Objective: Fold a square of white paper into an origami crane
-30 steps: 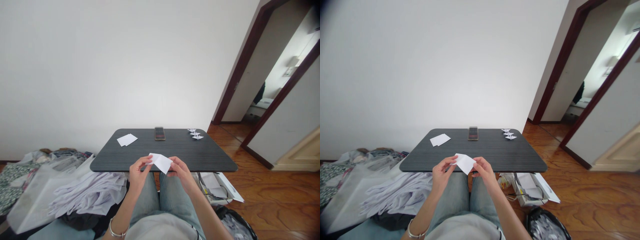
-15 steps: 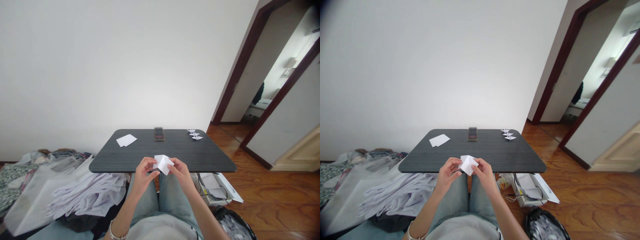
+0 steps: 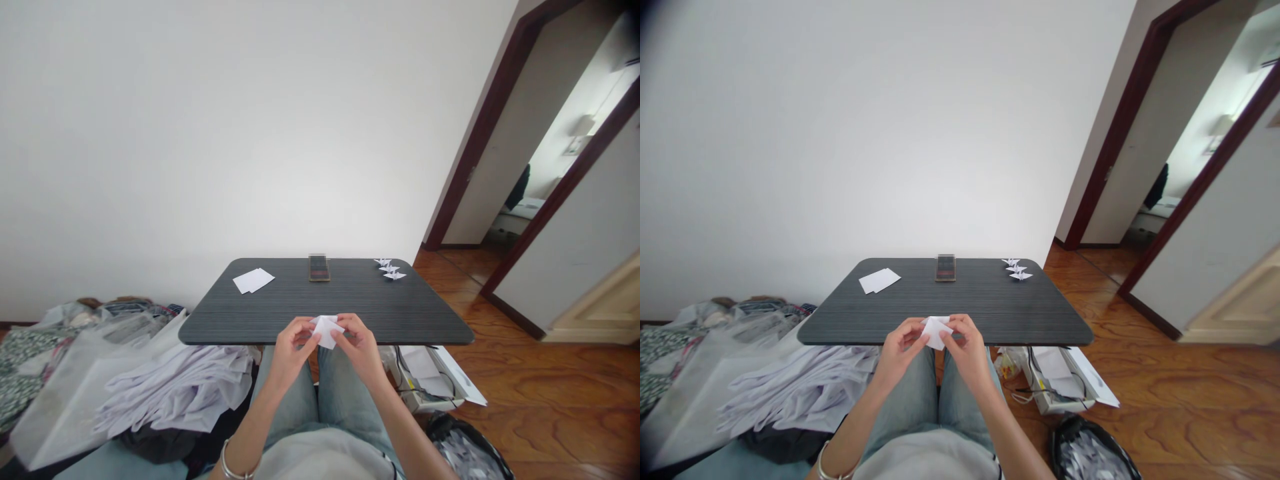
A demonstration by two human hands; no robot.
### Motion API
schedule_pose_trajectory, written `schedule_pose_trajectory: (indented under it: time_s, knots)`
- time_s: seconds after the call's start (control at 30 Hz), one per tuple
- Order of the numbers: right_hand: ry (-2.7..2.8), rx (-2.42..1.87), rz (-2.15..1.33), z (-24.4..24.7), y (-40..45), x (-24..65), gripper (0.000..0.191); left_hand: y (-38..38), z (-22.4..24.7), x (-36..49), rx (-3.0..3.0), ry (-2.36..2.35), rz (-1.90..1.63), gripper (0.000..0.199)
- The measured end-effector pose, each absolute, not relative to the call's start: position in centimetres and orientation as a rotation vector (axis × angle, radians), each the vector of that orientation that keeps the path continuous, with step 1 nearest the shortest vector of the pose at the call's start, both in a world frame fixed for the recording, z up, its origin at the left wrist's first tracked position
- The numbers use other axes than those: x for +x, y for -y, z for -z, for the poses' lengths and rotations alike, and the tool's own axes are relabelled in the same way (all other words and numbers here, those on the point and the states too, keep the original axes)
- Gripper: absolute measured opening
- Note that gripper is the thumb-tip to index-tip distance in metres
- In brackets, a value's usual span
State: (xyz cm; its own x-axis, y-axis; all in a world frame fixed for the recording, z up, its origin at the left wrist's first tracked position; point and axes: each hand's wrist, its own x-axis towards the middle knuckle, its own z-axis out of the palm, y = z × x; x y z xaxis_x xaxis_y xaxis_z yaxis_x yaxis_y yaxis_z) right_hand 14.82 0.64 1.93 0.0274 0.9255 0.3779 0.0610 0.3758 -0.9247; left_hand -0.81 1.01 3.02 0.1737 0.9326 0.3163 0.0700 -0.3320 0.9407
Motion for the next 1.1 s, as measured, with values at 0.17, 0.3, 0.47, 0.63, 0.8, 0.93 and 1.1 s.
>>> schedule_pose_trajectory:
  time_s: [0.17, 0.3, 0.47, 0.63, 0.8, 0.93, 1.1]
  knots:
    - [1.412, -0.98, -0.865, -2.02, -0.65, 14.83, 0.013, -1.17, -3.05, -1.06, 1.611, -1.089, -1.242, 0.021]
    - [1.383, -0.986, -0.871, -1.61, -0.98, 14.87, 0.012, -1.16, -2.87, -1.12, 1.626, -1.155, -1.217, 0.022]
    - [1.234, -0.975, -0.932, -1.25, -1.2, 14.81, 0.024, -1.13, -2.84, -0.92, 1.475, -1.11, -1.251, 0.019]
    - [1.227, -0.95, -1.098, -1.65, -1.15, 14.84, 0.026, -1.02, -3.35, -1.0, 1.397, -1.059, -1.206, 0.029]
    - [1.219, -0.942, -1.096, -1.63, -1.15, 14.93, 0.026, -0.93, -3.49, -1.22, 1.49, -1.056, -1.16, 0.022]
    - [1.24, -0.965, -1.062, -1.56, -1.04, 14.88, 0.025, -1.11, -3.46, -1.06, 1.561, -1.093, -1.163, 0.022]
    - [1.304, -0.969, -1.039, -1.76, -0.86, 14.78, 0.023, -1.3, -3.35, -0.63, 1.57, -1.083, -1.184, 0.027]
